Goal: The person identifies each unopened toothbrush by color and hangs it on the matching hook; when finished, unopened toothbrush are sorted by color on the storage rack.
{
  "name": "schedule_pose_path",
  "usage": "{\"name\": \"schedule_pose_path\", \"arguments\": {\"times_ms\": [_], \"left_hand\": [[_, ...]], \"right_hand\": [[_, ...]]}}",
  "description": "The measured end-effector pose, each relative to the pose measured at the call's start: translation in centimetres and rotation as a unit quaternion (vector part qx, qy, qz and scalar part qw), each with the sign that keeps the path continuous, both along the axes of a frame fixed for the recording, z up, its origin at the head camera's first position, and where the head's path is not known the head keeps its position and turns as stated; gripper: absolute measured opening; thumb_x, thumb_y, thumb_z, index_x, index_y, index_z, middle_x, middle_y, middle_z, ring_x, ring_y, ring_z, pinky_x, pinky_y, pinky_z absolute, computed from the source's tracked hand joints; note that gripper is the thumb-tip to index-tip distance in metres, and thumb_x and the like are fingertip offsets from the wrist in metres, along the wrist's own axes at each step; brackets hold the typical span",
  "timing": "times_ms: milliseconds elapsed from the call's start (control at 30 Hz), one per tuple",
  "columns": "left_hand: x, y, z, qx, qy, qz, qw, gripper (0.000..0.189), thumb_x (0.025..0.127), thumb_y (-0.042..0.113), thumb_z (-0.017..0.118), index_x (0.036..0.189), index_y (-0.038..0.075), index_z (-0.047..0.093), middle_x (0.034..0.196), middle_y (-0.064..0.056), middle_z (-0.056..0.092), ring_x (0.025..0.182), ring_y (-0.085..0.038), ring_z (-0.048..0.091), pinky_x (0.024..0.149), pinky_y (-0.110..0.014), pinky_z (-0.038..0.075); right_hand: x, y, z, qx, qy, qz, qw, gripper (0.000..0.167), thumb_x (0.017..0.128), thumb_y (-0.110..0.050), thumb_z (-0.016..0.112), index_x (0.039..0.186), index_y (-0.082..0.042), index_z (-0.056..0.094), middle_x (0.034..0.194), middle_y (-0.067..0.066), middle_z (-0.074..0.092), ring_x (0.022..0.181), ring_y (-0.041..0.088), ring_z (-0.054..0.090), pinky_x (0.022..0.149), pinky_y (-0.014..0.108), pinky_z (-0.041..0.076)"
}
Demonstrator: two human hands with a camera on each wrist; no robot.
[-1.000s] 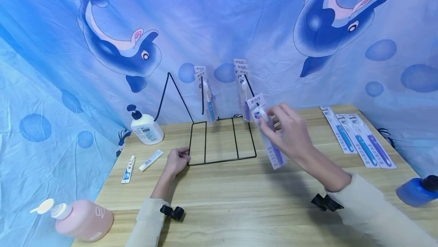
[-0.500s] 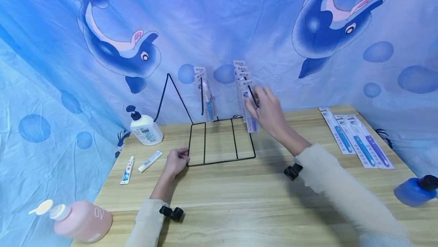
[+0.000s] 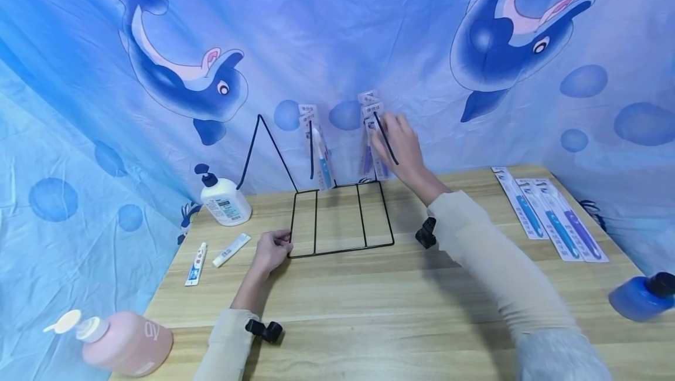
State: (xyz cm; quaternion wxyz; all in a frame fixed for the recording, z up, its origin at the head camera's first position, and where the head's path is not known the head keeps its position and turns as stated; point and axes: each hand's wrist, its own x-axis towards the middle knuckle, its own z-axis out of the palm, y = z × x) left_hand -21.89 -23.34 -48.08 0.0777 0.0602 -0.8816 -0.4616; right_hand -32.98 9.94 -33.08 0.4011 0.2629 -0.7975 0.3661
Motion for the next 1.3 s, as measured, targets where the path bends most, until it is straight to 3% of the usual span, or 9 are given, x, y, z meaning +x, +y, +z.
{"name": "schedule_pose_path", "arguments": {"times_ms": [200, 333, 500, 767, 833, 900, 1033, 1167, 1300], "left_hand": [[-0.1, 0.1, -0.1, -0.003, -0.005, -0.009, 0.9999, 0.042, 0.079, -0.013, 0.062, 0.121, -0.013, 0.062, 0.101, -0.018, 0.066, 0.09, -0.027, 0.063, 0.076, -0.029, 0.058], [-0.2, 0.1, 0.2, 0.001, -0.003, -0.007, 1.0, 0.042, 0.08, -0.013, 0.062, 0.121, -0.014, 0.062, 0.101, -0.02, 0.066, 0.09, -0.028, 0.062, 0.076, -0.03, 0.058], [-0.3, -0.1, 0.5, 0.001, -0.005, -0.001, 1.0, 0.042, 0.08, -0.012, 0.063, 0.122, -0.013, 0.062, 0.101, -0.019, 0.066, 0.09, -0.027, 0.062, 0.077, -0.03, 0.058], [-0.3, 0.1, 0.2, 0.005, -0.015, -0.002, 0.9999, 0.042, 0.08, -0.013, 0.063, 0.122, -0.012, 0.062, 0.101, -0.018, 0.065, 0.09, -0.026, 0.061, 0.077, -0.03, 0.057], [-0.4, 0.2, 0.0, 0.005, -0.015, -0.004, 0.9999, 0.042, 0.08, -0.012, 0.063, 0.122, -0.012, 0.062, 0.101, -0.018, 0.065, 0.09, -0.026, 0.061, 0.077, -0.029, 0.057], [-0.4, 0.1, -0.1, 0.005, -0.014, -0.004, 0.9999, 0.042, 0.08, -0.012, 0.063, 0.123, -0.012, 0.062, 0.101, -0.018, 0.065, 0.09, -0.025, 0.061, 0.078, -0.03, 0.057], [-0.4, 0.1, 0.0, 0.003, -0.008, -0.001, 1.0, 0.042, 0.08, -0.013, 0.063, 0.122, -0.012, 0.062, 0.099, -0.017, 0.065, 0.089, -0.025, 0.061, 0.078, -0.03, 0.058], [-0.3, 0.2, 0.2, 0.002, -0.003, -0.003, 1.0, 0.041, 0.079, -0.013, 0.062, 0.12, -0.013, 0.063, 0.098, -0.018, 0.066, 0.088, -0.026, 0.061, 0.078, -0.03, 0.058], [0.1, 0.1, 0.3, 0.0, -0.004, -0.002, 1.0, 0.04, 0.079, -0.014, 0.062, 0.119, -0.014, 0.063, 0.097, -0.018, 0.066, 0.088, -0.026, 0.062, 0.079, -0.032, 0.058]], "right_hand": [[-0.1, 0.3, -0.5, -0.002, -0.027, 0.001, 0.9996, 0.025, 0.096, -0.016, 0.064, 0.084, -0.001, 0.049, 0.074, 0.01, 0.044, 0.067, 0.025, 0.038, 0.057, 0.034, 0.031], [-0.2, 1.2, -0.7, 0.015, -0.112, 0.018, 0.9934, 0.03, 0.096, -0.025, 0.066, 0.098, 0.003, 0.057, 0.087, 0.016, 0.053, 0.08, 0.03, 0.05, 0.066, 0.04, 0.044], [-1.2, 4.9, -1.9, 0.074, -0.245, -0.006, 0.9666, 0.047, 0.092, -0.037, 0.07, 0.11, 0.004, 0.059, 0.109, 0.023, 0.06, 0.097, 0.037, 0.061, 0.081, 0.05, 0.053], [-2.6, 16.2, -6.5, 0.145, -0.343, -0.13, 0.9189, 0.059, 0.098, -0.04, 0.057, 0.119, 0.014, 0.052, 0.115, 0.038, 0.055, 0.101, 0.052, 0.055, 0.08, 0.061, 0.049], [-2.7, 19.1, -8.0, 0.144, -0.351, -0.16, 0.9112, 0.056, 0.1, -0.036, 0.054, 0.116, 0.018, 0.05, 0.11, 0.04, 0.054, 0.096, 0.053, 0.055, 0.074, 0.061, 0.05], [-2.7, 21.3, -9.4, 0.142, -0.364, -0.19, 0.9008, 0.05, 0.1, -0.032, 0.052, 0.098, 0.018, 0.052, 0.089, 0.036, 0.055, 0.079, 0.048, 0.056, 0.062, 0.055, 0.05], [-2.6, 23.9, -11.4, 0.14, -0.406, -0.224, 0.8748, 0.045, 0.098, -0.031, 0.047, 0.064, -0.001, 0.042, 0.059, 0.016, 0.044, 0.054, 0.031, 0.046, 0.043, 0.041, 0.04], [-2.7, 24.6, -12.2, 0.142, -0.441, -0.229, 0.856, 0.042, 0.095, -0.028, 0.045, 0.06, -0.006, 0.038, 0.063, 0.019, 0.048, 0.06, 0.035, 0.049, 0.047, 0.044, 0.042], [-3.3, 24.0, -12.8, 0.154, -0.437, -0.227, 0.8566, 0.038, 0.092, -0.024, 0.045, 0.058, -0.009, 0.037, 0.06, 0.015, 0.045, 0.059, 0.034, 0.049, 0.049, 0.045, 0.043]]}}
